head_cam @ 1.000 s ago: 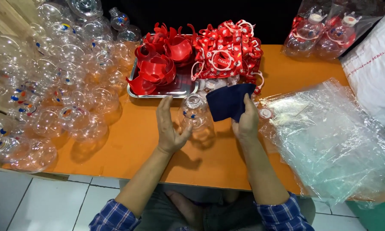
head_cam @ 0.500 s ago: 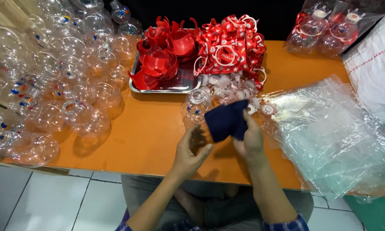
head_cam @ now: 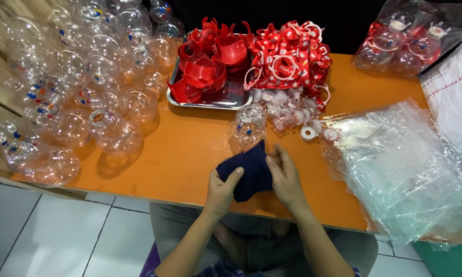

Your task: Assembling plastic bottles by manually pressing red bases onto clear spherical bodies using a cloth for grip.

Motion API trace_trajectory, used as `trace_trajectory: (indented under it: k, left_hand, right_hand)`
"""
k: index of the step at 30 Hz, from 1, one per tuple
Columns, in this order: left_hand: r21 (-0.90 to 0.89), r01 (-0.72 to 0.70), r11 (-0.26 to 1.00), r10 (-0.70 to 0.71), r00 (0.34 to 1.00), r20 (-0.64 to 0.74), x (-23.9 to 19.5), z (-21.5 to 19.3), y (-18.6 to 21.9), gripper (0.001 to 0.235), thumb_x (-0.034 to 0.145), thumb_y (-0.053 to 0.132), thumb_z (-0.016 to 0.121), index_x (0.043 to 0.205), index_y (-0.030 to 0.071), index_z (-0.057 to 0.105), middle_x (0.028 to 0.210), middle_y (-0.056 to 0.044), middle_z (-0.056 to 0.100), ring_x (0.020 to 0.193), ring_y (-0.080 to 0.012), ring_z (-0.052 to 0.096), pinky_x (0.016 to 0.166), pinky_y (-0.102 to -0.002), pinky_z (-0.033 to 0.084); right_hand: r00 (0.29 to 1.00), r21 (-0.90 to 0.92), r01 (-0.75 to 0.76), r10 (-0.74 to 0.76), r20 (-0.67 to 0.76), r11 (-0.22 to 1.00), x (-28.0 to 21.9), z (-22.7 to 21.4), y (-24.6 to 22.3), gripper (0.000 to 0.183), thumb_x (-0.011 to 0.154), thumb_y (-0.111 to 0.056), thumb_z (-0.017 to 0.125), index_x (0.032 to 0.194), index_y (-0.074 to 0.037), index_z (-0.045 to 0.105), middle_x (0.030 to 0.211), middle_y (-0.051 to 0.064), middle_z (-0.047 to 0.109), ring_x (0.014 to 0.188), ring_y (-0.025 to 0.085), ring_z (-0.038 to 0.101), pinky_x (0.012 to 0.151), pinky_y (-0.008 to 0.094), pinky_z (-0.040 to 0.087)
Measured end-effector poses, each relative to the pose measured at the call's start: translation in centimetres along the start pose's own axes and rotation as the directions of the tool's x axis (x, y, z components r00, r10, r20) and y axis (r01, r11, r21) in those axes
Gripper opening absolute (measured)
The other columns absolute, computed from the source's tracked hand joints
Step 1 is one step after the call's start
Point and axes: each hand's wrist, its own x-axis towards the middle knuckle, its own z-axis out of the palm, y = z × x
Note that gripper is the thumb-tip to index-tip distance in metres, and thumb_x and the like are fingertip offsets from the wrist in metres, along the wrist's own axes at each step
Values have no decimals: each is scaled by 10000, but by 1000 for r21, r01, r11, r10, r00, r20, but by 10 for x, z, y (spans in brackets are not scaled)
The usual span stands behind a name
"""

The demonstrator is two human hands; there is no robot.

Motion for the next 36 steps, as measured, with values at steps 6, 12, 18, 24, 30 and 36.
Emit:
trace_trajectory:
  k: [6, 12, 18, 24, 30, 36]
  left_hand:
    - [-44, -66, 997, 67, 997, 33, 2, -4, -4, 68, 929, 62, 686, 941, 39, 749, 831, -96, 771, 803, -133, 715, 729, -301, 605]
    - [37, -70, 997, 69, 997, 30, 6, -6, -23, 55, 909, 42, 710, 931, 29, 758, 821, -95, 777, 810, -120, 714, 711, -275, 603]
    - [108, -89, 990, 88, 996, 15, 10, -15, -32, 114, 879, 56, 767, 988, 25, 764, 828, -59, 712, 839, -112, 688, 751, -283, 590]
    - [83, -55, 995, 56, 998, -7, 14, -15, -30, 124, 891, 43, 737, 1013, 26, 756, 880, -60, 745, 867, -107, 670, 775, -288, 584]
    - [174, -48, 983, 55, 998, -33, 21, -26, -28, 76, 889, 85, 731, 953, 49, 711, 790, -32, 662, 791, -127, 646, 713, -265, 563]
    - [580, -270, 768, 339, 941, -11, 66, -52, 20, 113, 867, 131, 727, 930, 44, 691, 823, -147, 696, 846, -304, 715, 775, -378, 584]
  right_hand:
    - [939, -76, 309, -291, 182, 948, -26, 7, -57, 472, 1044, -272, 549, 1384, 52, 594, 1141, 235, 603, 1165, 375, 607, 937, 483, 496]
    - [954, 119, 133, -159, 253, 984, -16, 12, -25, 244, 990, -171, 650, 1160, -52, 779, 939, 96, 786, 916, 165, 712, 819, 351, 589]
    - [979, 164, 96, -123, 165, 982, -13, 10, -21, 168, 983, -79, 657, 1050, -31, 804, 839, 72, 772, 815, 122, 666, 784, 336, 588]
    - [969, 129, 67, -95, 230, 989, -12, 15, -53, 160, 856, -28, 802, 1016, -33, 811, 853, 85, 793, 825, 136, 676, 781, 348, 591]
    - [899, 39, -91, 65, 433, 995, -2, -5, -32, 167, 897, -59, 734, 1002, 17, 839, 830, 152, 823, 779, 159, 721, 692, 324, 617]
    - [807, -23, -43, 48, 588, 999, 20, -11, -46, 230, 893, -20, 684, 1055, 3, 845, 865, 169, 834, 811, 197, 751, 723, 391, 647]
